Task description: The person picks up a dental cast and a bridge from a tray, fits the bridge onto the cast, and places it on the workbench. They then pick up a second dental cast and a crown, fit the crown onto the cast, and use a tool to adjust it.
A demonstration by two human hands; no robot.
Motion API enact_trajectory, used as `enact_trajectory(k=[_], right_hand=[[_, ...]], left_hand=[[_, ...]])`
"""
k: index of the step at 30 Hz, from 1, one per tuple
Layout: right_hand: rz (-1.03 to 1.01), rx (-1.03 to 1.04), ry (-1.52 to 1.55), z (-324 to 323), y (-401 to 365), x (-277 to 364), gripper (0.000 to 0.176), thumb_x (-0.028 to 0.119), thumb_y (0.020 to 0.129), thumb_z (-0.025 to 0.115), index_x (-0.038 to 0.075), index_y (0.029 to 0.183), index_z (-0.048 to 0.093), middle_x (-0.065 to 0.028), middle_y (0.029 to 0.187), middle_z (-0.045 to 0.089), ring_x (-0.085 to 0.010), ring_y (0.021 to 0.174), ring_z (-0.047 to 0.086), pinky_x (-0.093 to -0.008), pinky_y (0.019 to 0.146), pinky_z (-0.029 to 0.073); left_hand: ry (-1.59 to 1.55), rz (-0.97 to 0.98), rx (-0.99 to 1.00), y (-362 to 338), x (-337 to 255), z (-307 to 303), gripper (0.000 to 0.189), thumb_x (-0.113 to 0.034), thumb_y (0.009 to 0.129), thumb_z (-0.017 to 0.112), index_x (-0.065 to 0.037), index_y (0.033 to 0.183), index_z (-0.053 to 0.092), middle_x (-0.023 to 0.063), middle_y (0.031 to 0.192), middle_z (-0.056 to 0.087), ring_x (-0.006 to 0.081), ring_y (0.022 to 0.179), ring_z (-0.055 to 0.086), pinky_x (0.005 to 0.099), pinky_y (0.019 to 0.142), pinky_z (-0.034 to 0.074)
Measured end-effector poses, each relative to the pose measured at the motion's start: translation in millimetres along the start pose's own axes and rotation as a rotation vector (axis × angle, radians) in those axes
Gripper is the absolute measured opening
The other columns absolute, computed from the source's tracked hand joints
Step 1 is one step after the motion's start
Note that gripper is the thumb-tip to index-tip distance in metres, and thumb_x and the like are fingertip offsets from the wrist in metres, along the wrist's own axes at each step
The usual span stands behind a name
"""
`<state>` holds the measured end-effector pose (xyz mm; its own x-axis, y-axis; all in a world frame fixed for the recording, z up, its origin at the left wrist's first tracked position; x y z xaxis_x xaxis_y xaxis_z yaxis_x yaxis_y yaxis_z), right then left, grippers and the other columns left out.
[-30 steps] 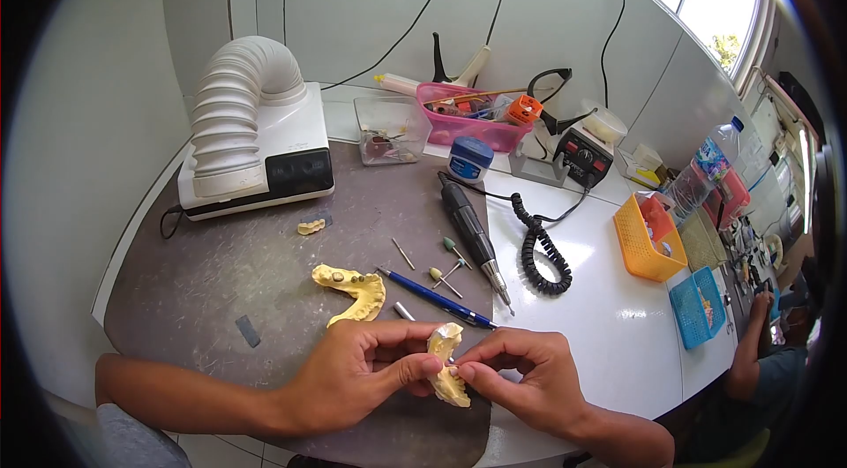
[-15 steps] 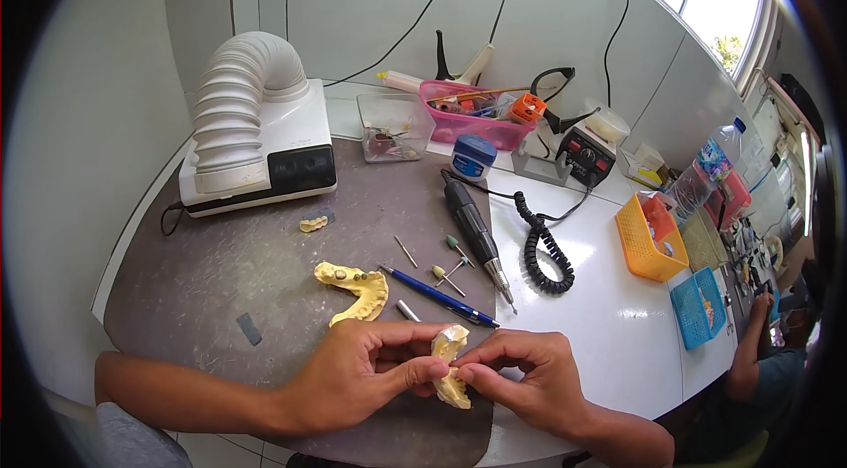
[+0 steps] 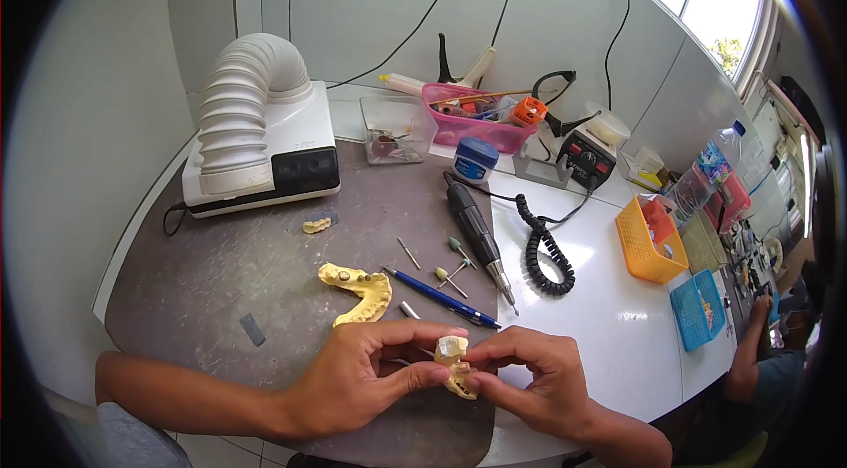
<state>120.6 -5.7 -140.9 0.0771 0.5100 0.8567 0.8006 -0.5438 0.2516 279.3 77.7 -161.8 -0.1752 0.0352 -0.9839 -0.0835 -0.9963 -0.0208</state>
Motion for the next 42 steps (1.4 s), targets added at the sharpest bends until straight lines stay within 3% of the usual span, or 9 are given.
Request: enact_trajectory(k=[5,14,16,25,42], right_hand=[[0.083,-0.022,0.063,-1,-4,-10,0.016,0.006,0.086,0.073,-0.002,0.100,0.070,-0.0090,0.092,0.074,-0.0162,0.082,0.073,-0.0264,0.072,0.058],[0.009,-0.026,0.017,-1,0,-5,0.011,0.005,0.086,0.073,0.000,0.095,0.071,-0.0092,0.090,0.073,-0.0157,0.078,0.072,-0.0265,0.070,0.057],[-0.112,-0.029,-0.116,-2,1,3,0.011,0.003,0.084,0.073,0.002,0.095,0.072,-0.0093,0.089,0.073,-0.0173,0.077,0.072,-0.0269,0.067,0.057],[-0.159,-0.008,-0.315,2,0,12,0.015,0.002,0.082,0.073,0.005,0.097,0.072,-0.0083,0.091,0.073,-0.0200,0.075,0.072,-0.0282,0.063,0.057],[-0.110,-0.038,-0.225,1,0,8,0.023,0.006,0.080,0.078,0.004,0.102,0.071,-0.0085,0.093,0.073,-0.0186,0.077,0.073,-0.0267,0.066,0.058]], left_hand=[[0.017,0.023,-0.021,0,-2,-1,0.039,-0.005,0.093,0.066,0.002,0.130,0.057,0.0112,0.120,0.064,0.0167,0.112,0.062,0.0306,0.102,0.050],[-0.042,0.020,0.001,0,1,1,0.035,-0.002,0.092,0.066,0.003,0.126,0.060,0.0112,0.121,0.063,0.0169,0.113,0.061,0.0295,0.102,0.050],[-0.021,0.027,0.001,0,2,0,0.033,0.000,0.091,0.066,0.002,0.124,0.062,0.0115,0.120,0.063,0.0171,0.113,0.062,0.0295,0.101,0.051],[0.104,0.061,-0.012,0,1,0,0.031,0.006,0.091,0.063,0.003,0.122,0.063,0.0131,0.118,0.063,0.0185,0.110,0.063,0.0287,0.099,0.053],[0.017,0.046,0.002,0,2,1,0.034,0.005,0.093,0.060,0.002,0.127,0.060,0.0134,0.122,0.063,0.0180,0.114,0.061,0.0303,0.102,0.051]])
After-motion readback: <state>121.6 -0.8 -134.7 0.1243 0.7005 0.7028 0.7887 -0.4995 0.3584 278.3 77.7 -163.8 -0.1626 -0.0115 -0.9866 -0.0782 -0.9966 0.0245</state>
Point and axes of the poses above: each hand's wrist, its own y-axis towards the middle knuckle, its own z-axis out of the palm, x = y × z, the point moved 5 cm from there along y, towards the middle knuckle
